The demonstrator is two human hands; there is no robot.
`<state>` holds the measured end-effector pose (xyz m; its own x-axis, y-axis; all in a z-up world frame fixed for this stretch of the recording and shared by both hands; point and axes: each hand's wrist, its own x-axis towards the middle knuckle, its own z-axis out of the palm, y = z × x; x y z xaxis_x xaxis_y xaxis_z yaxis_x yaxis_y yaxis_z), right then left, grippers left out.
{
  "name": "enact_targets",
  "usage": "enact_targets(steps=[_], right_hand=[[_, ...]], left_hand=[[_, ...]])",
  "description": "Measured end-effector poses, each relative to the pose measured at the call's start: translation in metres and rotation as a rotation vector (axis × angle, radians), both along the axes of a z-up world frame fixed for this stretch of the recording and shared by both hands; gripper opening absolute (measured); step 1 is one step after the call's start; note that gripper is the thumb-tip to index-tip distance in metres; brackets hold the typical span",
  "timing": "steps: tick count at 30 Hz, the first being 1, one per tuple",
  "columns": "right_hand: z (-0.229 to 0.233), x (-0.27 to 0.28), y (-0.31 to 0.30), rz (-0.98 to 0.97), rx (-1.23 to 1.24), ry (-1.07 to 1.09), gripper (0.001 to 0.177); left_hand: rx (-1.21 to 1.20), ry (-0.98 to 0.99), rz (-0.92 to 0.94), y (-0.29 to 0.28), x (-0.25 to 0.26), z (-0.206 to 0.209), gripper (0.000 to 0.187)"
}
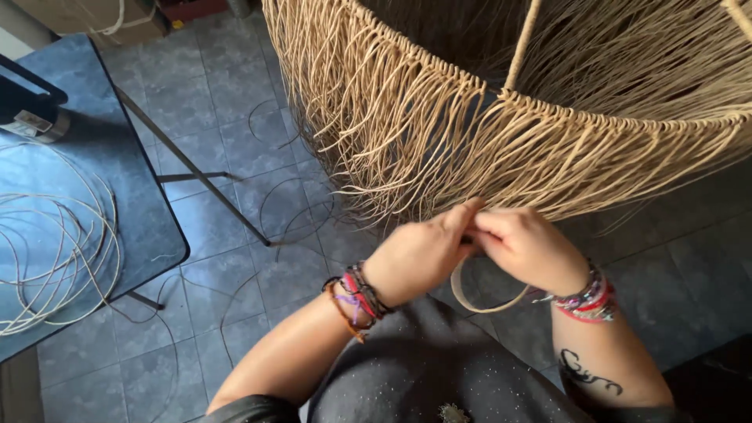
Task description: Weaving and knotting fiber strands onto a large circular frame to construct a lampshade.
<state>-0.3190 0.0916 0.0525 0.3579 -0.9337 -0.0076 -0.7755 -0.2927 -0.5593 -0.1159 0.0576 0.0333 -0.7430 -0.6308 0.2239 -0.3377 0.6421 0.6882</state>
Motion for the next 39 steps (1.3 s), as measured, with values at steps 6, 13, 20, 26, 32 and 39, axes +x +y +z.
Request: enact_targets(steps=[6, 13, 20, 26, 32, 39], right_hand=[[0.027, -0.043, 0.0, -0.228, 0.17, -0.068, 0.024], [0.01, -0.007, -0.013, -0.102, 0.073, 0.054, 0.018], [0.018, 0.009, -0.02, 0.038, 0.018, 0.042, 0.013], [0.024, 0.005, -0.012, -0.147, 0.278, -0.096, 0.026], [0.022, 0.027, -0.01, -0.247, 0.265, -0.087, 0.026], [0.024, 0.045, -0.003, -0.387, 0.122, -0.078, 0.031]], left_hand=[[-0.126, -0.028, 0.289, -0.055, 0.101, -0.026, 0.009], [-0.091, -0.232, 0.146, -0.041, 0.066, 0.006, 0.081], [-0.178, -0.065, -0.013, -0.033, 0.033, 0.004, 0.033], [-0.301, 0.031, -0.098, -0.073, 0.068, -0.003, 0.015], [-0.064, 0.087, -0.237, -0.099, 0.077, 0.002, 0.018], [0.197, 0.054, -0.334, -0.113, 0.08, -0.003, 0.023]])
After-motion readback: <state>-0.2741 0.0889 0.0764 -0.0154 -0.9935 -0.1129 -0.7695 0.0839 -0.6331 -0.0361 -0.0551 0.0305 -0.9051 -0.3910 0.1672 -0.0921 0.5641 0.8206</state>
